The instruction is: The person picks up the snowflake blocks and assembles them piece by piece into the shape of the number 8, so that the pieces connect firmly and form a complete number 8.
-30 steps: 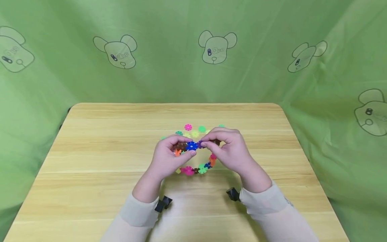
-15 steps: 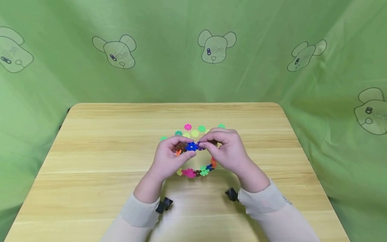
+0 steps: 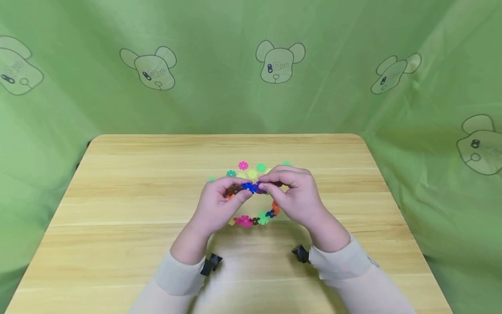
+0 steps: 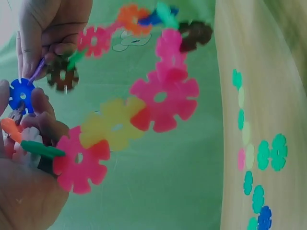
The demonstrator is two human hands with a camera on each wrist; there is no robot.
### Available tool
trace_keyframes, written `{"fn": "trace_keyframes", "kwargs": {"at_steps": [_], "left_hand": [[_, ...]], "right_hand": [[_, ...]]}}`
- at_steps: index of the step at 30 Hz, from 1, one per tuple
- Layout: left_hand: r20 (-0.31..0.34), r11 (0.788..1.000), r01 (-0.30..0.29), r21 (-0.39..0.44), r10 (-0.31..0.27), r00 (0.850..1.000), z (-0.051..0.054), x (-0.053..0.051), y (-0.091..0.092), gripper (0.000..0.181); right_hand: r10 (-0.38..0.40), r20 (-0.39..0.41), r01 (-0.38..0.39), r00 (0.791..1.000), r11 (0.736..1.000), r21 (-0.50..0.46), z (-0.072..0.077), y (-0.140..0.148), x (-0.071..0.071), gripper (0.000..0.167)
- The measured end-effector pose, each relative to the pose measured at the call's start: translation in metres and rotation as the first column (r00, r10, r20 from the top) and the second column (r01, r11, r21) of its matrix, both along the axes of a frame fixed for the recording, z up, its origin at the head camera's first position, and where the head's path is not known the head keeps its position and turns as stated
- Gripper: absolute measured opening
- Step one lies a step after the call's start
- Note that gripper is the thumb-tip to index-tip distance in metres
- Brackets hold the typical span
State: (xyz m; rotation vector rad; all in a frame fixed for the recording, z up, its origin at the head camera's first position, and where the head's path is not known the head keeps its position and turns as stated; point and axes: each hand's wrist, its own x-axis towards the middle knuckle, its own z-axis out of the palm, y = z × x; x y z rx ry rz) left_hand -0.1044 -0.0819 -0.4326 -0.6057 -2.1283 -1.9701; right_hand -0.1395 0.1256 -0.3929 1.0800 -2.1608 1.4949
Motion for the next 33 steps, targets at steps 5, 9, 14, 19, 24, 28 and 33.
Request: {"fn": "trace_keyframes", "kwargs": {"at_steps": [5,9,14,19,24,28,33], "left_hand": [[-0.020,1.000,0.016,0.006,-0.016,1.000,-0.001,0.001,0.003,0.027],[-0.035,0.999,0.035,0.033,-0.034,0.999,-0.002,0.001,0.004,0.056],[-0.033,0.996,0.088,0.031,-0.087,0.996,-0.001,0.002,0.004,0.053],[-0.001,0.993,0.114,0.032,-0.114,0.993,-0.002,0.001,-0.002,0.036],[0.029,0.988,0.121,0.093,-0.124,0.992,-0.006,-0.001,-0.009,0.035],[0.016,0.975,0.149,0.166,-0.153,0.988,-0.010,-0.003,-0.010,0.046],[0.021,0.985,0.097,0.145,-0.101,0.995,-0.012,-0.004,-0.004,0.036]], "right_hand": [[0.047,-0.014,-0.048,0.999,0.997,-0.067,-0.003,0.001,0.000,0.024],[0.092,-0.018,-0.093,0.996,0.989,-0.113,-0.003,0.001,-0.001,0.024],[0.169,-0.010,-0.169,0.986,0.973,-0.157,-0.002,0.001,-0.004,0.028],[0.131,-0.044,-0.134,0.990,0.987,-0.093,0.000,0.006,-0.005,0.010],[0.033,0.030,-0.036,0.999,0.995,0.090,0.001,0.023,-0.012,0.035],[0.101,0.258,-0.168,0.961,0.953,0.253,-0.008,0.027,-0.018,0.040],[0.098,0.340,-0.177,0.935,0.961,0.212,-0.018,0.023,-0.016,0.028]]}}
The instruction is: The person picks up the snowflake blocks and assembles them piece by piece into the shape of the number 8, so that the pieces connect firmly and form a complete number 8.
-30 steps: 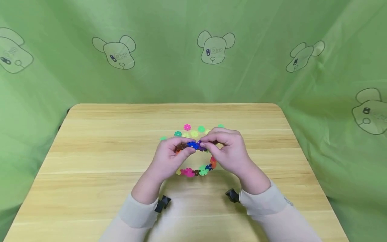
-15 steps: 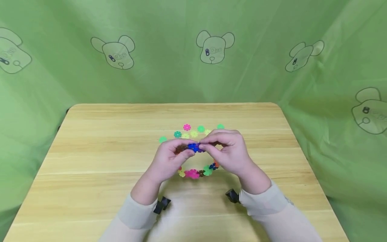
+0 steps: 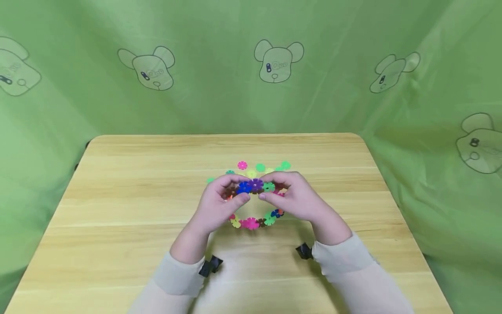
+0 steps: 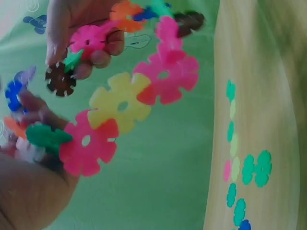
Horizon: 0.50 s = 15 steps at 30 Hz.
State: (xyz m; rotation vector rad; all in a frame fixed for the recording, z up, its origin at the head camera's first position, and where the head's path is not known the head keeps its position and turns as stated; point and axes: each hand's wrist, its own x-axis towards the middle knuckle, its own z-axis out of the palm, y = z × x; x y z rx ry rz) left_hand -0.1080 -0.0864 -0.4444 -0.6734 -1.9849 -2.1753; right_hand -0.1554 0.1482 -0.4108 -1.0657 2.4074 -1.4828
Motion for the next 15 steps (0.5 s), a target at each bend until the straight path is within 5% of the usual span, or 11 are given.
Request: {"fn": "trace_keyframes", "kwargs": {"at_steps": [6,15], "left_hand": [[0.013,0.981,-0.172,-0.094,0.174,0.985,-0.0003,-0.0001,0.0024,0.030],[0.043,0.986,-0.147,-0.075,0.150,0.988,0.0011,0.0003,0.0051,0.014]], "right_hand": [[-0.105,-0.023,0.100,0.994,0.979,-0.175,-0.0043,0.0015,0.0041,0.024],[-0.116,-0.056,0.103,0.992,0.974,-0.201,-0.0026,0.0022,0.0080,0.025]]}}
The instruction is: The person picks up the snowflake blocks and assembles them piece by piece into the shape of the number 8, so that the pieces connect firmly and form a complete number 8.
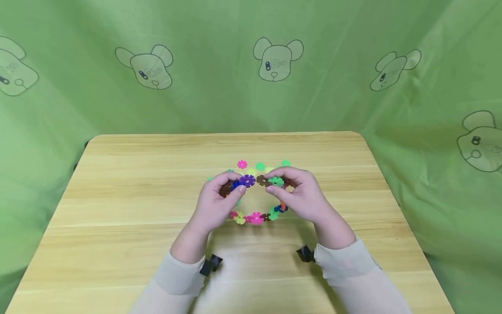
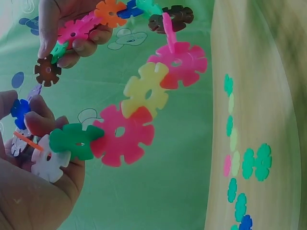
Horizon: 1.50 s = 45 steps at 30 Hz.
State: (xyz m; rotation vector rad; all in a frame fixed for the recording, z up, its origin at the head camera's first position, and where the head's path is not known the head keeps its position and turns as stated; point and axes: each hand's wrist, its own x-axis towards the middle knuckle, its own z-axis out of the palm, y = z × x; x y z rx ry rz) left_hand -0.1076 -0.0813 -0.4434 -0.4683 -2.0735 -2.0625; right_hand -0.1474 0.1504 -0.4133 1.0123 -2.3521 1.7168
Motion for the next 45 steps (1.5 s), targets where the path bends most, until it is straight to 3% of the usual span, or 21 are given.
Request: {"fn": "trace_keyframes", "kwargs": {"at_steps": [17,27,33,45], "left_hand": [[0.020,0.999,0.031,-0.014,-0.030,0.999,0.0024,0.0000,0.0003,0.007],[0.060,0.999,0.046,-0.020,-0.044,0.997,0.0041,-0.0002,0.0003,0.009],[0.106,0.999,0.044,0.015,-0.045,0.993,0.0051,-0.0010,-0.0003,0.014],[0.100,0.991,0.104,0.083,-0.112,0.989,0.0034,-0.0012,-0.0008,0.013]], "right_hand": [[0.059,0.010,-0.059,0.998,0.998,0.005,-0.0006,0.0014,0.0014,0.026],[0.099,-0.024,-0.100,0.995,0.994,-0.048,-0.0030,0.0022,-0.0007,0.025],[0.104,-0.012,-0.105,0.994,0.993,-0.060,-0.0053,0.0022,-0.0006,0.022],[0.078,0.059,-0.078,0.995,0.997,-0.006,-0.0017,0.0008,0.0029,0.021]]}}
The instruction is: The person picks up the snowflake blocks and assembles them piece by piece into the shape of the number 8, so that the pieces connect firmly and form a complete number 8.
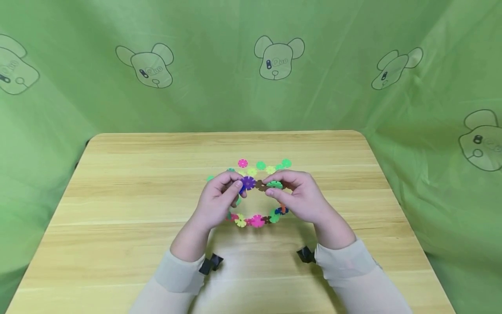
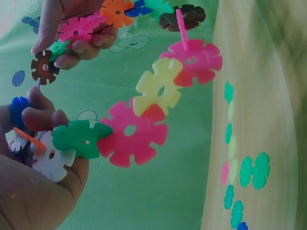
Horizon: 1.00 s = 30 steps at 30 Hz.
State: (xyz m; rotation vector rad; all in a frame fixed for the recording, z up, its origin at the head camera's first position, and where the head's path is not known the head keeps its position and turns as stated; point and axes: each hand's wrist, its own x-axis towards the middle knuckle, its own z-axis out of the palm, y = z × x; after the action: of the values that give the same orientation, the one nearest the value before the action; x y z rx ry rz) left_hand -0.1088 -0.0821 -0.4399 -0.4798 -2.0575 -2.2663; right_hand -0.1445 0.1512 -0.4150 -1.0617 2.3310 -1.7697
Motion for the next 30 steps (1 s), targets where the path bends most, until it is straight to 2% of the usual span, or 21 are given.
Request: {"fn": "trace_keyframes", "kwargs": {"at_steps": [10,14,17,19,22,24,26,28,30], "left_hand": [[-0.045,1.000,-0.003,-0.030,0.001,0.999,0.004,-0.001,0.002,0.012],[-0.031,1.000,-0.006,-0.015,0.005,0.999,0.006,-0.002,0.005,0.015],[-0.009,0.999,0.014,-0.031,-0.015,1.000,0.007,-0.003,0.004,0.016],[0.020,0.997,0.022,-0.068,-0.021,1.000,0.008,-0.006,0.000,0.019],[0.081,0.994,-0.001,-0.110,0.010,0.997,0.009,-0.009,-0.009,0.035],[0.130,0.991,-0.030,-0.130,0.047,0.990,0.007,-0.010,-0.015,0.046],[0.160,0.990,-0.041,-0.139,0.063,0.985,0.005,-0.009,-0.019,0.048],[0.181,0.991,-0.020,-0.135,0.045,0.982,0.000,-0.008,-0.020,0.043],[0.171,0.993,0.010,-0.119,0.010,0.985,-0.004,-0.007,-0.019,0.039]], "right_hand": [[0.005,-0.031,-0.006,1.000,1.000,-0.030,-0.001,-0.001,-0.001,0.014],[0.005,-0.039,-0.007,0.999,0.999,-0.049,-0.002,-0.001,-0.003,0.012],[0.003,-0.031,-0.004,1.000,0.999,-0.038,-0.001,-0.002,-0.003,0.013],[-0.004,-0.010,0.004,1.000,1.000,-0.018,-0.002,-0.002,-0.005,0.014],[-0.039,0.046,0.040,0.998,0.999,-0.022,-0.004,0.000,-0.007,0.014],[-0.066,0.100,0.071,0.993,0.996,-0.052,-0.006,0.002,-0.009,0.013],[-0.097,0.145,0.111,0.985,0.990,-0.088,-0.007,0.005,-0.010,0.011],[-0.128,0.189,0.151,0.974,0.982,-0.113,-0.007,0.007,-0.010,0.012],[-0.145,0.229,0.179,0.963,0.974,-0.136,-0.008,0.008,-0.011,0.014]]}}
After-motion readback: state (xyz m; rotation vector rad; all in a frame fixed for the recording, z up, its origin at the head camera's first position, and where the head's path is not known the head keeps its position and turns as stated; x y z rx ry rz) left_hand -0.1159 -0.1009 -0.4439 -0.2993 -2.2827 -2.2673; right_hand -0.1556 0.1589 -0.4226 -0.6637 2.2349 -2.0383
